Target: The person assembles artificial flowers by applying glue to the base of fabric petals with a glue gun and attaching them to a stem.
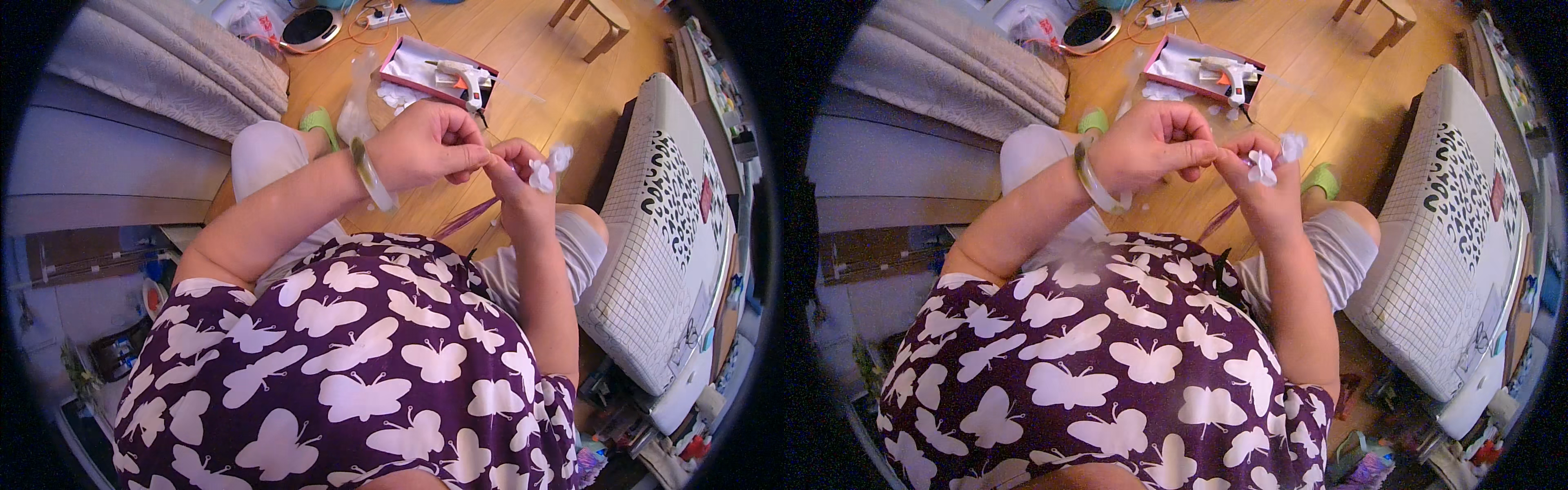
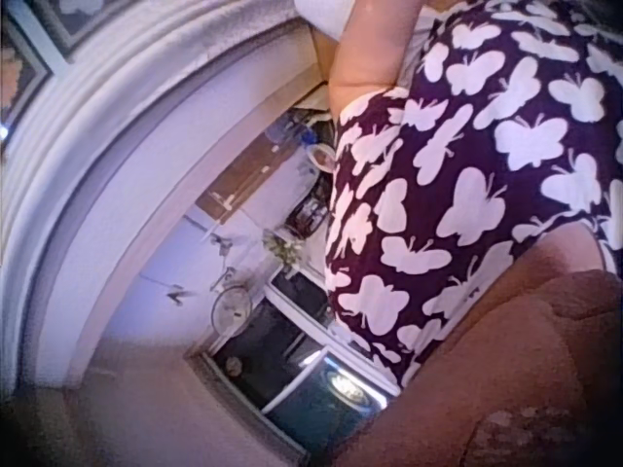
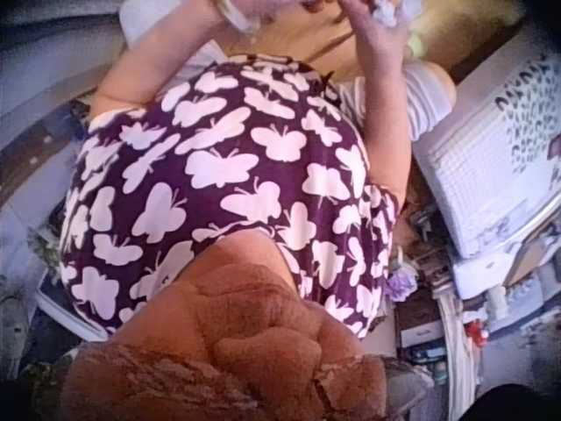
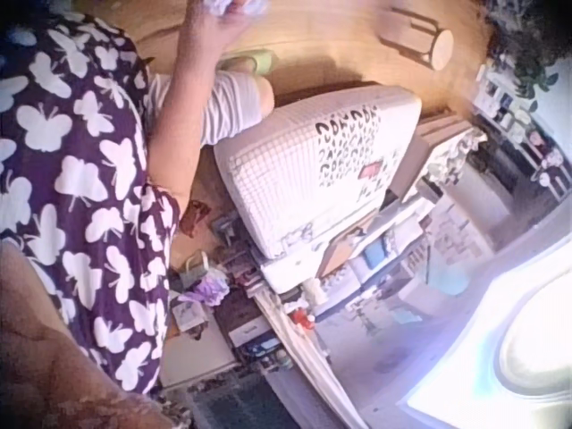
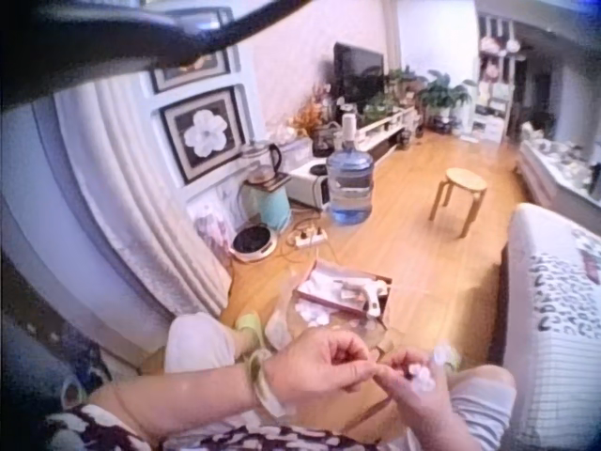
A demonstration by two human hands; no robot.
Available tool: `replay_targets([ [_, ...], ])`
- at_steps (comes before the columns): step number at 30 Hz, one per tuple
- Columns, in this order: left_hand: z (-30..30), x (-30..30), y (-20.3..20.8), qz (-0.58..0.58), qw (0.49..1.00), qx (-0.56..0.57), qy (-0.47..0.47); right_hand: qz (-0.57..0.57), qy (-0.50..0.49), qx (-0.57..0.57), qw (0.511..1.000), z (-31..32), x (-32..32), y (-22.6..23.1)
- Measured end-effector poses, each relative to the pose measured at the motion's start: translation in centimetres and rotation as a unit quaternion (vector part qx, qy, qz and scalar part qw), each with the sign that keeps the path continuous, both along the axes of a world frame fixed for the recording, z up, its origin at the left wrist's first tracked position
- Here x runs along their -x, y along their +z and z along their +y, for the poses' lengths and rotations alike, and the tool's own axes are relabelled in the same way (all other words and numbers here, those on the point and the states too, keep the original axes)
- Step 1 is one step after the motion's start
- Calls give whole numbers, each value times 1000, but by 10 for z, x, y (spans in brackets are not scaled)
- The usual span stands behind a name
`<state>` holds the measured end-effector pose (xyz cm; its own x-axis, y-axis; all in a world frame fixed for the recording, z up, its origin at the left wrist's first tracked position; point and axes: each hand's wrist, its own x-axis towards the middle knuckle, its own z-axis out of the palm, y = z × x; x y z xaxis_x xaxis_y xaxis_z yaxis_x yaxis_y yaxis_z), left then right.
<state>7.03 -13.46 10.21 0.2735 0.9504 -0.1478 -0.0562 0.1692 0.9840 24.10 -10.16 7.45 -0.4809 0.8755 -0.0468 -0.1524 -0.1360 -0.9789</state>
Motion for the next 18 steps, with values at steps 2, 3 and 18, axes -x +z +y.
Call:
replay_targets([
  [2, 6, 7, -1, -34, 998, 43, 2, 27, 36, 3, 999, 10, 8, 0],
  [3, 11, 11, -2, -52, 997, 63, 2, 40, 53, 4, 998, 15, 13, 1],
  [18, 53, 78, -79, 108, 989, -20, 104, 49, 5, 72, 996, 99, 41, -32],
])
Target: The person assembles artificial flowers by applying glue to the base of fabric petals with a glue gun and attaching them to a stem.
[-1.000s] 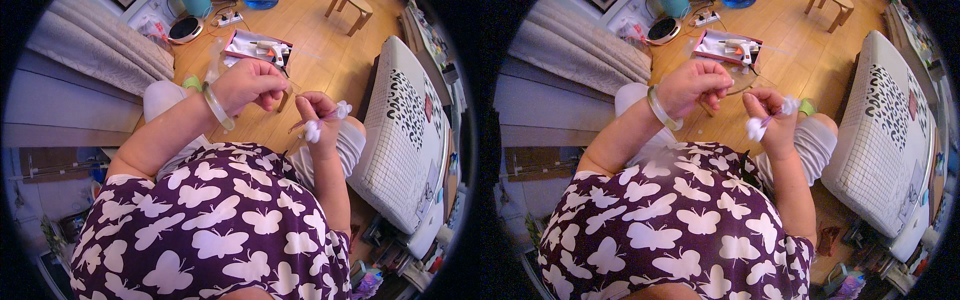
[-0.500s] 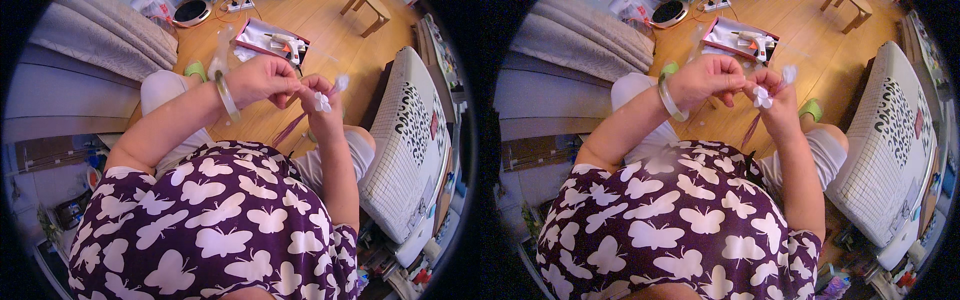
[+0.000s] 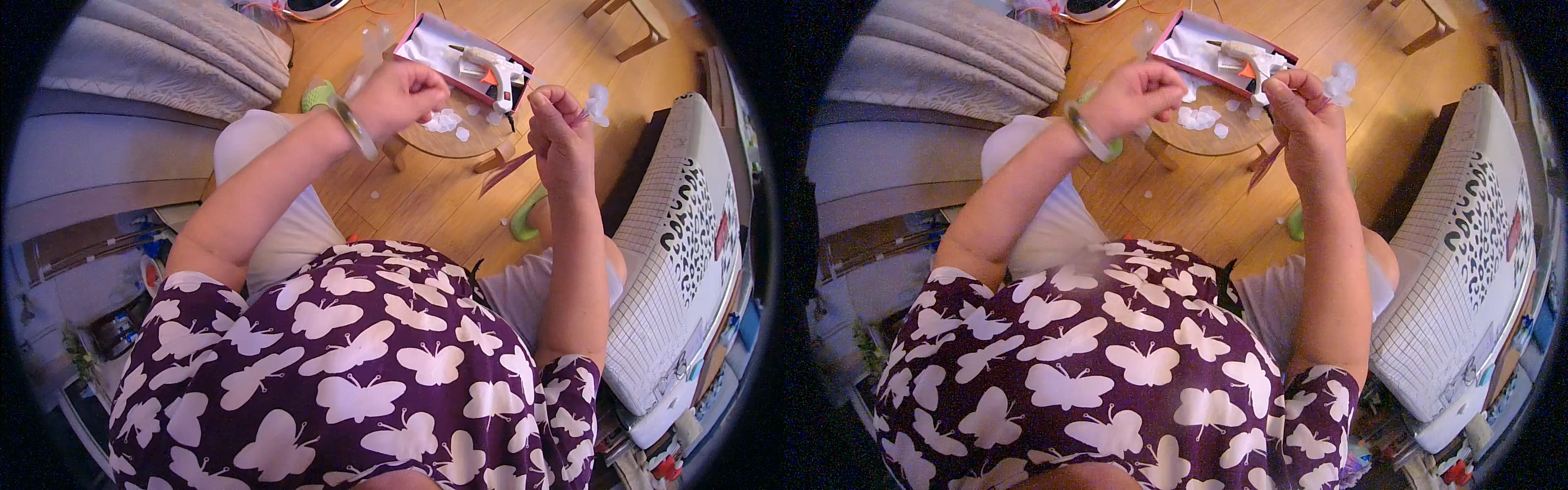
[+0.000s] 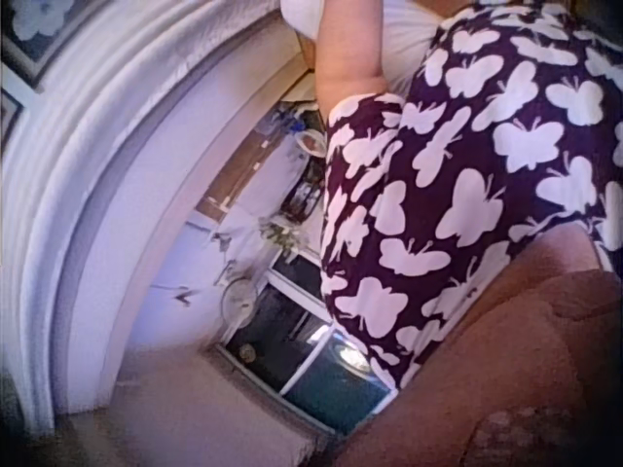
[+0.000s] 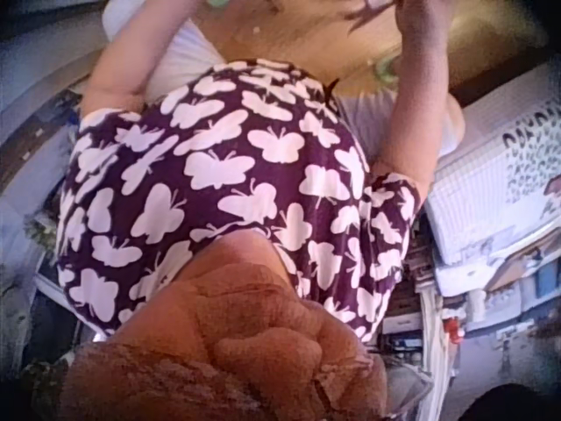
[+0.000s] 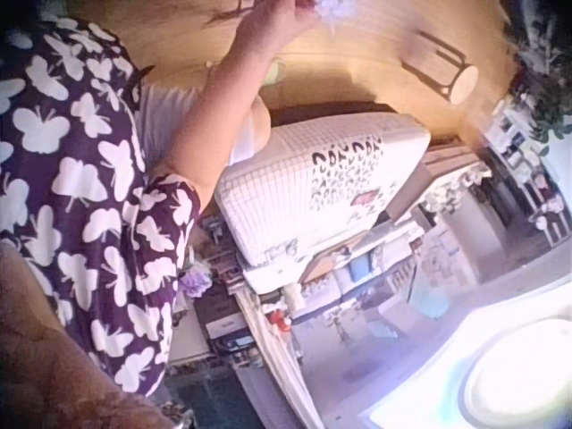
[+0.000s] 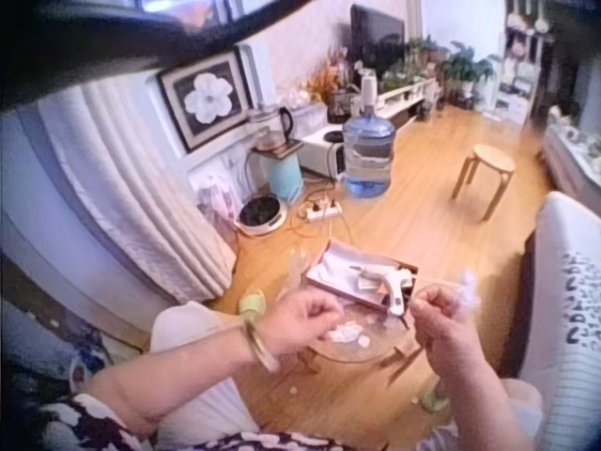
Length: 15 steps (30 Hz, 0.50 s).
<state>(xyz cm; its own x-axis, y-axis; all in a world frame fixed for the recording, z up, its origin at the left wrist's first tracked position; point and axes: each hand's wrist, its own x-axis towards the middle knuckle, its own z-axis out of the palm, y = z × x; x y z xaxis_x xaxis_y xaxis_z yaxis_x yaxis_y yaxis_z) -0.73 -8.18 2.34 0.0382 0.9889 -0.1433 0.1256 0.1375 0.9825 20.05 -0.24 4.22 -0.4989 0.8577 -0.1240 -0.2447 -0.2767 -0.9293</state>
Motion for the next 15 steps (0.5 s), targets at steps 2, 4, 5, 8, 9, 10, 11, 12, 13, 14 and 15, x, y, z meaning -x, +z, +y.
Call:
replay_targets([
  [2, -2, -2, -52, 202, 976, -83, -4, 5, -3, 15, 1000, 4, 1, -10],
  [4, -3, -14, -63, 357, 924, -132, -41, -8, -19, 27, 999, 8, 0, -19],
  [5, -3, -15, -66, 433, 886, -156, -59, -12, -26, 32, 999, 10, 1, -20],
  [8, 5, -5, -79, 416, 906, -75, -29, -8, -26, 53, 998, 20, -6, -25],
  [9, 7, 1, -80, 406, 913, -32, -15, -15, -28, 59, 998, 22, -6, -25],
  [10, 10, 7, -82, 399, 917, -20, -2, -24, -27, 50, 998, 22, -6, -24],
  [11, 14, 12, -83, 391, 920, -9, 11, -34, -25, 48, 998, 23, -5, -24],
  [12, 18, 17, -85, 383, 923, 3, 24, -44, -23, 47, 998, 23, -4, -25],
  [13, 20, 19, -86, 391, 920, -26, 23, -54, -20, 46, 997, 24, -3, -26],
  [14, 25, 17, -89, 395, 917, -56, 22, -56, -4, 48, 997, 24, -3, -26],
  [15, 29, 14, -90, 399, 913, -86, 21, -57, -9, 46, 997, 25, -1, -26],
])
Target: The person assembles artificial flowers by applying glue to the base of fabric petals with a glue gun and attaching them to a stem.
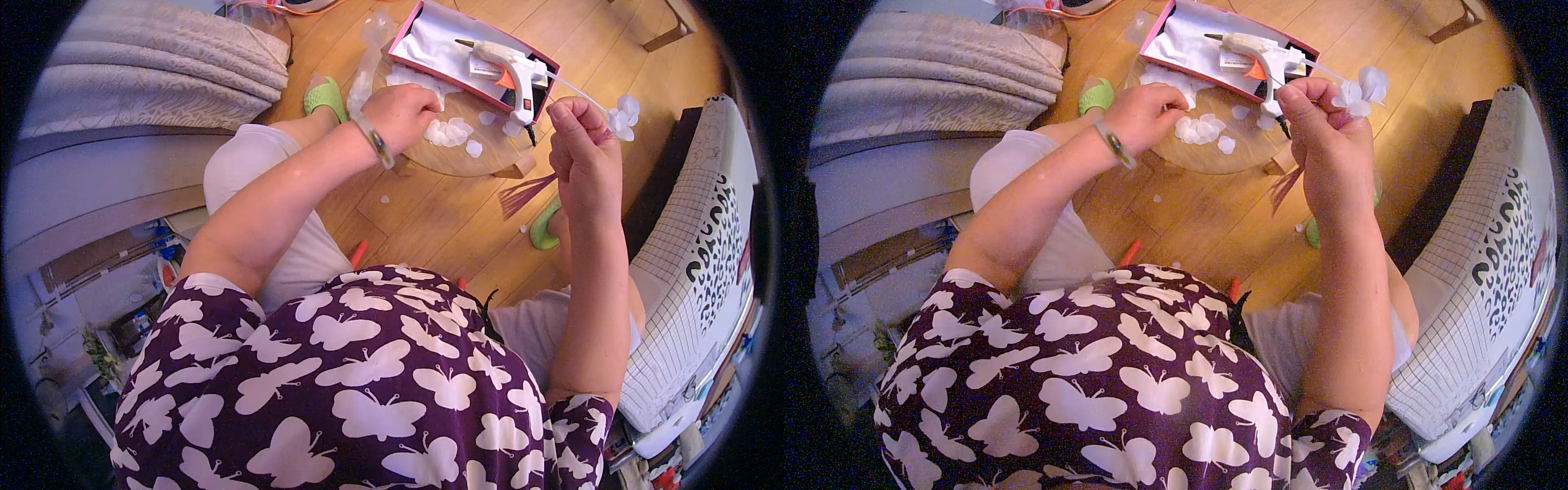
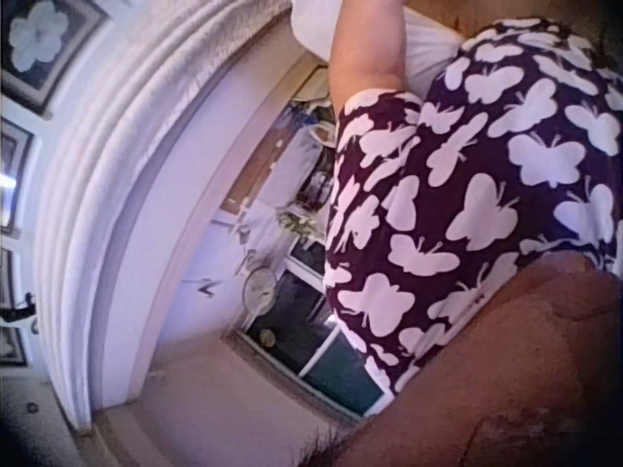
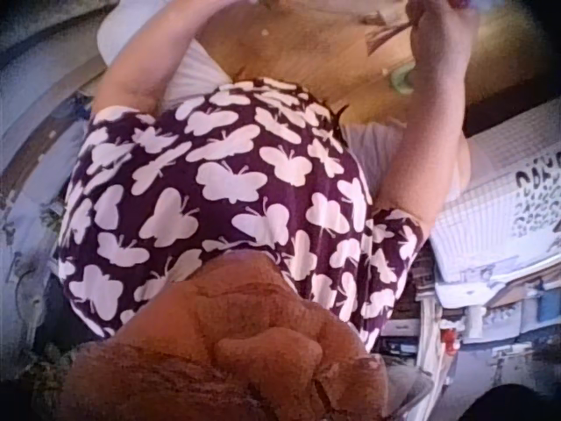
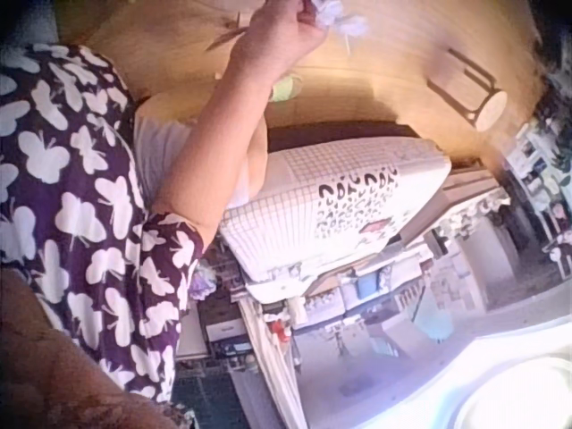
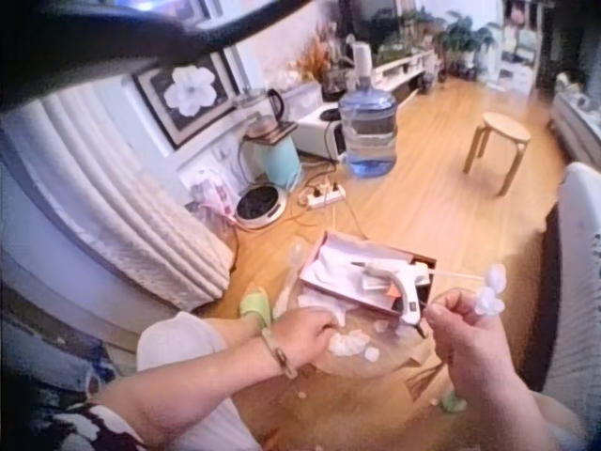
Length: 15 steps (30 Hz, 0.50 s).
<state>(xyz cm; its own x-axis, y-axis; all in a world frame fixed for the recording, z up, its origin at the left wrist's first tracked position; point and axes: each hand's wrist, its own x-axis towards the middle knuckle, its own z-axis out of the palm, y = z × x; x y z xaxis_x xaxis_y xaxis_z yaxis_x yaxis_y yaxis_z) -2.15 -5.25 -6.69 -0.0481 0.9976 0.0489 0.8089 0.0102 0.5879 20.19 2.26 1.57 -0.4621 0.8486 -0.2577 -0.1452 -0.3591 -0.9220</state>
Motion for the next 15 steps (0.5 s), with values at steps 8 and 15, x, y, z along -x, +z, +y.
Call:
replay_targets([
  [8, 12, -19, 2, 43, 994, 66, -70, -11, -16, -2, 1000, 0, 15, -5],
  [15, 17, -22, 3, 57, 984, 146, -81, -15, -8, 3, 1000, 1, 17, -3],
])
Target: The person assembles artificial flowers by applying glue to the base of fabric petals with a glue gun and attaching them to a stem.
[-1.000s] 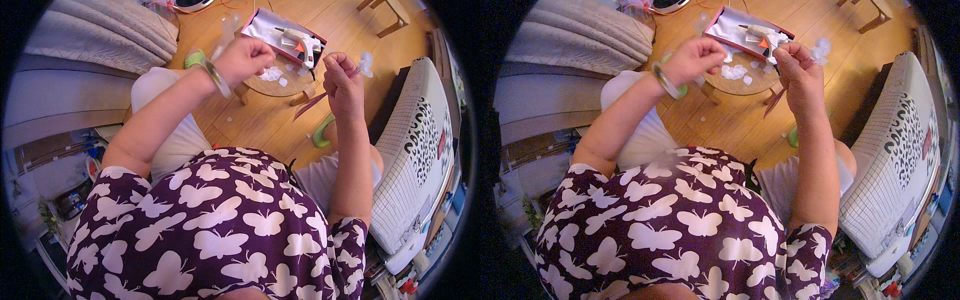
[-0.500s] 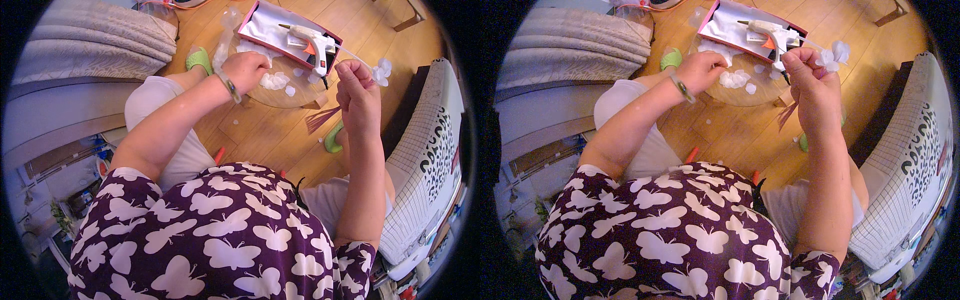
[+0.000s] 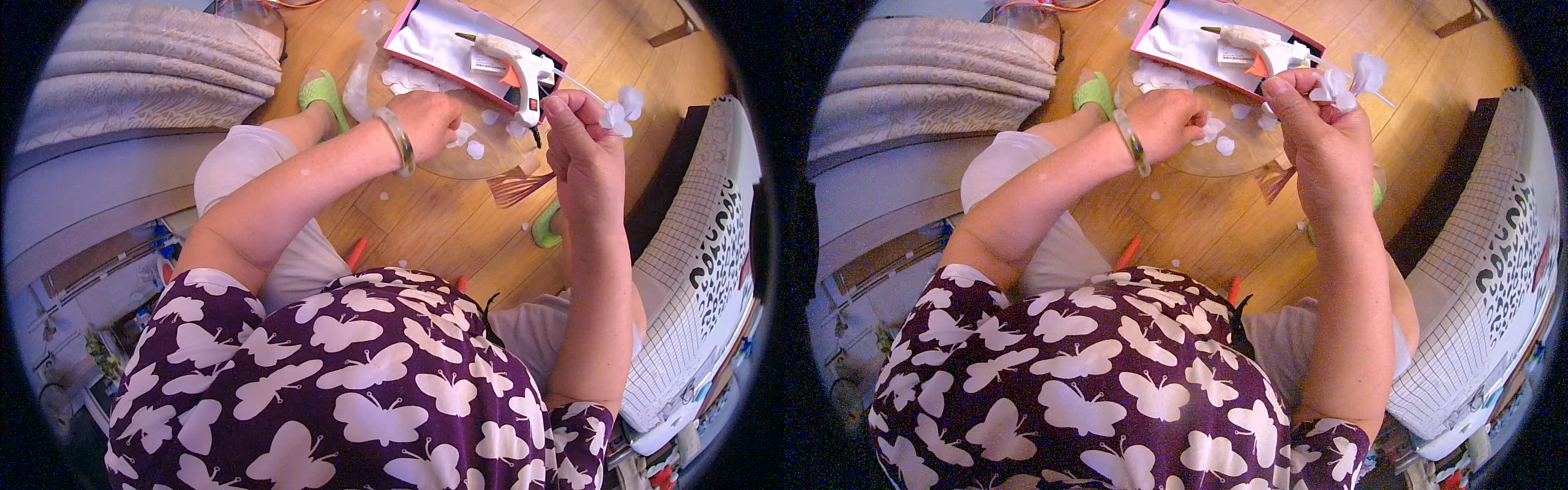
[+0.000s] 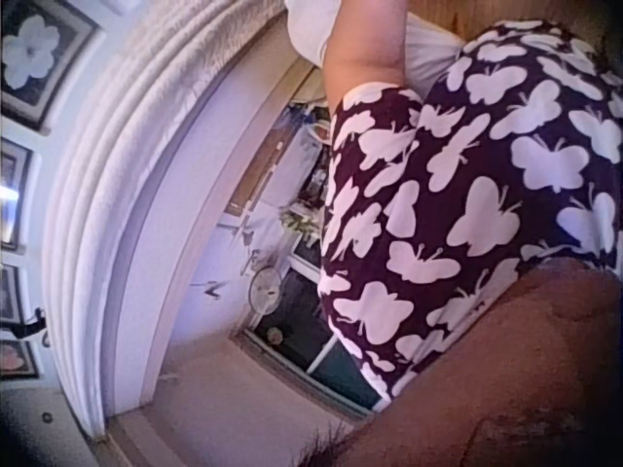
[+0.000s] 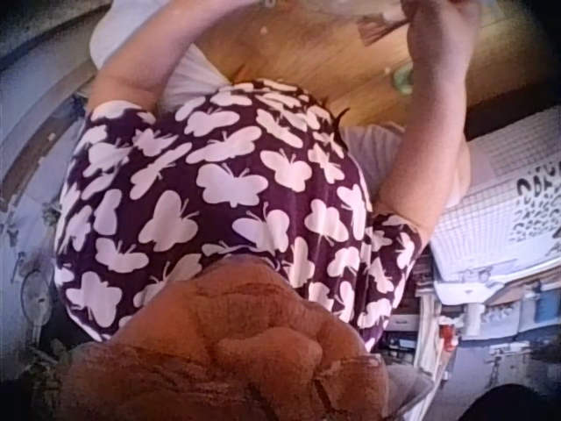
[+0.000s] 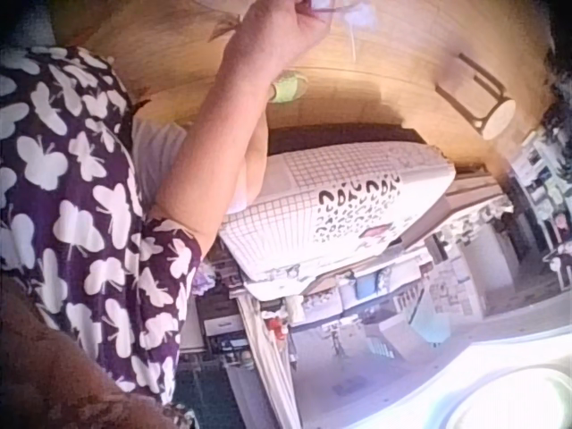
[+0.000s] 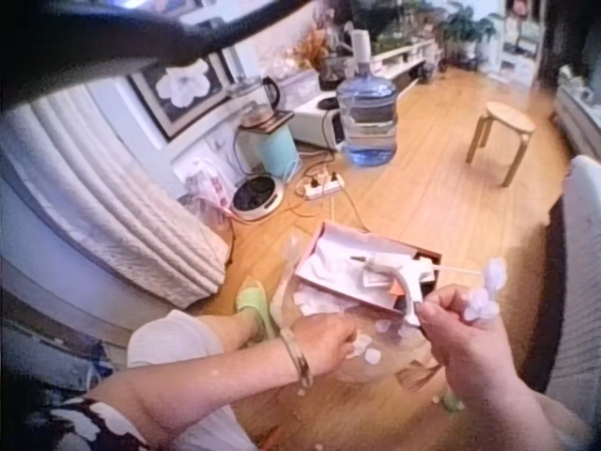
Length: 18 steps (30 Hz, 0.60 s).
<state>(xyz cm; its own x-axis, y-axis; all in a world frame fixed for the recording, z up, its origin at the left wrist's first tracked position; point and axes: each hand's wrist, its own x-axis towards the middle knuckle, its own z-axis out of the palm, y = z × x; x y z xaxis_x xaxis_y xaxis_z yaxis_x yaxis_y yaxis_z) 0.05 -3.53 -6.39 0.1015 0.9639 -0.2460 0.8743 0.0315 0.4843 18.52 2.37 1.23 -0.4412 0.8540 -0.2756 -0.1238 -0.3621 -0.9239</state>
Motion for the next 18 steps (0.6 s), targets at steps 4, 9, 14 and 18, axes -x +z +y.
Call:
replay_targets([
  [4, 1, 1, -4, 7, 1000, 1, -9, 16, 14, -7, 1000, 2, -3, -2],
  [9, -1, -1, 6, 27, 999, -33, 6, 3, 12, -4, 1000, 2, -5, -2],
  [14, 0, 0, 5, 36, 999, -14, 2, 5, 13, 5, 1000, 1, -1, -3],
  [18, 4, 0, 5, 36, 999, 23, -12, 25, 17, 20, 999, 2, 1, -5],
])
